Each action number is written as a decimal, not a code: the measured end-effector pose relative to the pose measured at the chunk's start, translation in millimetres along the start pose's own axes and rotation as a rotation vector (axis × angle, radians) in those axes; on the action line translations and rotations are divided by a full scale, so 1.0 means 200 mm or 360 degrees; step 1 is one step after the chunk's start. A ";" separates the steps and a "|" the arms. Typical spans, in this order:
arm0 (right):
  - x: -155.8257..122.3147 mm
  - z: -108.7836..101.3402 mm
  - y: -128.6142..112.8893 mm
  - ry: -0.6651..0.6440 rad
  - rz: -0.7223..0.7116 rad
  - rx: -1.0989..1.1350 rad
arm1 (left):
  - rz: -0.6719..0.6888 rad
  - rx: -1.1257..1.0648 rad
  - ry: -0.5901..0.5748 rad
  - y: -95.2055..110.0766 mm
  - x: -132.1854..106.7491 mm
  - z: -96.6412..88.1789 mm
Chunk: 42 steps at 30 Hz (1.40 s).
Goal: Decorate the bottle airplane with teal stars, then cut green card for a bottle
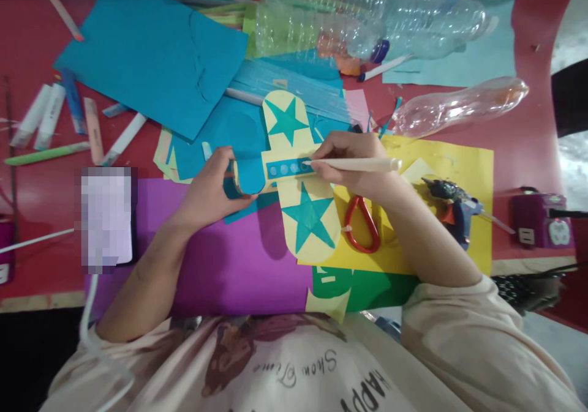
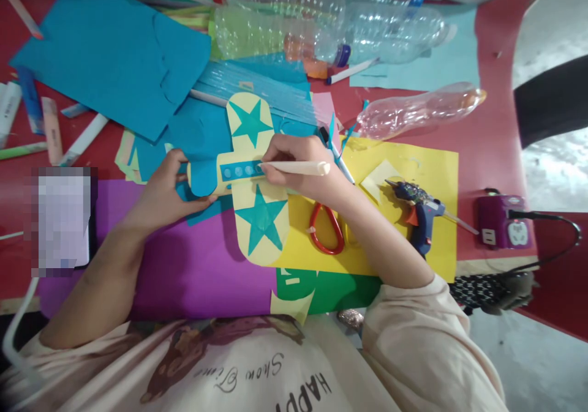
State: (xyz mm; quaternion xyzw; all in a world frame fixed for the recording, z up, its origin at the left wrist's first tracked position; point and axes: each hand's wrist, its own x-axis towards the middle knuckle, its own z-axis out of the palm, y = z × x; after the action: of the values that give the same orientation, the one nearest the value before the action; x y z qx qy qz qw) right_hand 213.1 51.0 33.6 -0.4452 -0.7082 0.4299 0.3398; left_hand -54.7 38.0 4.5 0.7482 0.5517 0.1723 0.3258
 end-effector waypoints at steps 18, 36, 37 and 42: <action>0.01 -0.01 -0.04 -0.0022 0.0145 0.0035 | -0.0007 0.0020 -0.0007 0.00 0.00 0.00; 0.01 -0.02 -0.02 -0.0091 0.0064 0.0064 | 0.0013 0.0062 -0.0011 -0.01 0.00 0.00; 0.01 -0.02 -0.02 -0.0062 0.0065 0.0070 | 0.0013 0.0061 -0.0010 -0.01 0.00 0.00; 0.02 -0.01 -0.02 -0.0035 0.0097 0.0040 | 0.0011 0.0063 -0.0006 -0.01 0.00 0.00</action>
State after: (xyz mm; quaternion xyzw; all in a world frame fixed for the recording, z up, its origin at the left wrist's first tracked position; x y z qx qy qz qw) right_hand 212.8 53.8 38.1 -0.4577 -0.6925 0.4536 0.3243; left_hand -55.5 38.7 2.3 0.7567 0.5518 0.1609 0.3114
